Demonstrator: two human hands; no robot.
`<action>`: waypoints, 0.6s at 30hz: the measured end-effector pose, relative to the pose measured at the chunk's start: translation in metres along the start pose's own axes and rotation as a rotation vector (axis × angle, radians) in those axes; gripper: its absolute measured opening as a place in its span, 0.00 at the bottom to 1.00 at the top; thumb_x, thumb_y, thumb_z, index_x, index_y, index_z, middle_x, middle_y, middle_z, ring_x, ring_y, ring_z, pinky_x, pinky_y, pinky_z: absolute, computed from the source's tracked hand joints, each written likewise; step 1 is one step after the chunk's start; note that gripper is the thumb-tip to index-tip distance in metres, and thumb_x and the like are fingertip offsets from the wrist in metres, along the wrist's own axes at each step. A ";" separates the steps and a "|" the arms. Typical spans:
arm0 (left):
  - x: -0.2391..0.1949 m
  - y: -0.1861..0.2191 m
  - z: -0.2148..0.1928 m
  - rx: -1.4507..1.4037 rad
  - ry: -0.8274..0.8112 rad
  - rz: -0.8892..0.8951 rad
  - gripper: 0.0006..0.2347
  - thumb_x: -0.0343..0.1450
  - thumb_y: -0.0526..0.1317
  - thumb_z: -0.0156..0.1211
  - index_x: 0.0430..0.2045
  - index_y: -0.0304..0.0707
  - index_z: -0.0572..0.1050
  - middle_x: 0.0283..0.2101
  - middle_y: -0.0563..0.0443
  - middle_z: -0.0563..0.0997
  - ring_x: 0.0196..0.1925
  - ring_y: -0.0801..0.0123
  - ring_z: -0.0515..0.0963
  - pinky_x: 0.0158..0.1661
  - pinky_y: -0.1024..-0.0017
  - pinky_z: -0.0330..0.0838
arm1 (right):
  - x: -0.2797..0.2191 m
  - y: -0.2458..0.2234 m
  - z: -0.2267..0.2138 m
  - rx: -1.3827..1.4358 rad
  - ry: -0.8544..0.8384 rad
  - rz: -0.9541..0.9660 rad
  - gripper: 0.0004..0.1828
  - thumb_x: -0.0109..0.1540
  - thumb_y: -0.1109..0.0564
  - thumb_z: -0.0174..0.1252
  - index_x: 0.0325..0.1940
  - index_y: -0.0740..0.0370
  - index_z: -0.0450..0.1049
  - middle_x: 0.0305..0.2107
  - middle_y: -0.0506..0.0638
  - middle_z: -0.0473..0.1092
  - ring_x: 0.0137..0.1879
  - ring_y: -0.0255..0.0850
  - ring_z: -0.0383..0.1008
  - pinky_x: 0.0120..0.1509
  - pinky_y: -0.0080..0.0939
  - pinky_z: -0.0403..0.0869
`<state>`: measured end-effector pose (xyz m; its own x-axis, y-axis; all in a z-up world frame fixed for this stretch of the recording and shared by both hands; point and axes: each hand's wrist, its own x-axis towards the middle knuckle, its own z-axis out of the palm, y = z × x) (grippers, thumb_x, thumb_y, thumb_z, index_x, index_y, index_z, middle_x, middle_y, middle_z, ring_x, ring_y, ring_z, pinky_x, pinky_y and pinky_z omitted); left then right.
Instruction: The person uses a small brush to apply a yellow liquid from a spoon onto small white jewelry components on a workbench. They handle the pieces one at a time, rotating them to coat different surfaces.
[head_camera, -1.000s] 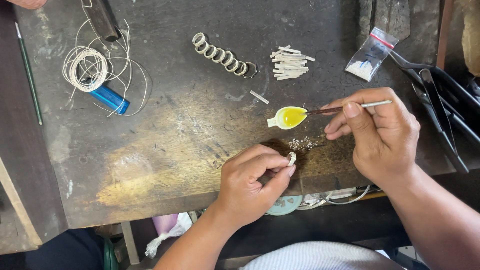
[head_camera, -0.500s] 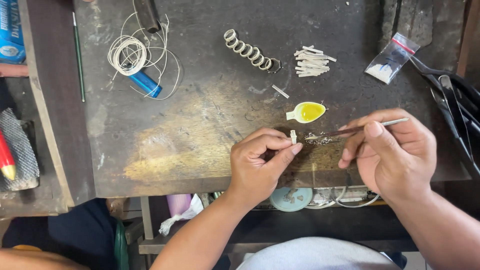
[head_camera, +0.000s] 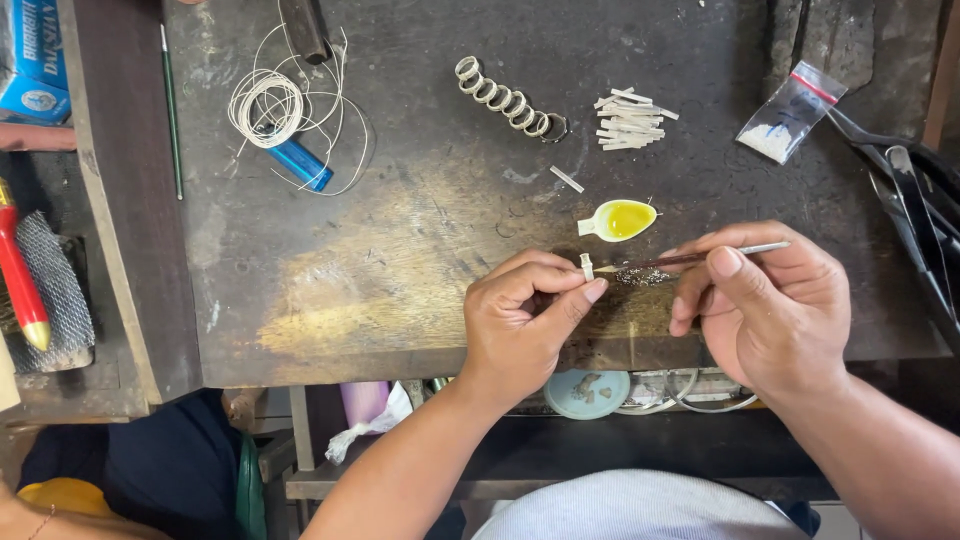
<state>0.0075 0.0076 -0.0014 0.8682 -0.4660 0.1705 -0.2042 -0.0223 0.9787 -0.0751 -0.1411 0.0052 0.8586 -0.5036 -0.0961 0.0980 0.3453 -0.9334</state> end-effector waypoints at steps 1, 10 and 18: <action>0.000 0.000 0.000 0.000 0.002 0.006 0.04 0.60 0.30 0.62 0.17 0.36 0.73 0.24 0.50 0.75 0.26 0.72 0.74 0.30 0.80 0.70 | 0.000 0.000 0.000 0.001 -0.006 -0.002 0.09 0.57 0.58 0.50 0.33 0.69 0.65 0.29 0.66 0.68 0.17 0.44 0.67 0.17 0.35 0.70; 0.000 0.001 0.000 0.018 0.001 0.011 0.04 0.59 0.30 0.62 0.17 0.36 0.73 0.24 0.49 0.75 0.26 0.72 0.75 0.30 0.80 0.71 | 0.000 0.002 -0.001 -0.017 -0.002 -0.004 0.10 0.57 0.57 0.50 0.34 0.69 0.65 0.30 0.66 0.68 0.16 0.45 0.67 0.17 0.34 0.70; 0.000 0.003 -0.001 0.045 -0.015 0.009 0.03 0.60 0.30 0.62 0.18 0.35 0.73 0.24 0.50 0.75 0.25 0.74 0.73 0.26 0.82 0.67 | 0.001 -0.005 -0.004 -0.074 0.038 -0.037 0.10 0.57 0.57 0.51 0.33 0.69 0.64 0.28 0.65 0.68 0.17 0.45 0.67 0.17 0.36 0.70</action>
<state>0.0075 0.0086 0.0020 0.8594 -0.4795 0.1775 -0.2328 -0.0578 0.9708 -0.0769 -0.1461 0.0084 0.8349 -0.5456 -0.0727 0.0909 0.2670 -0.9594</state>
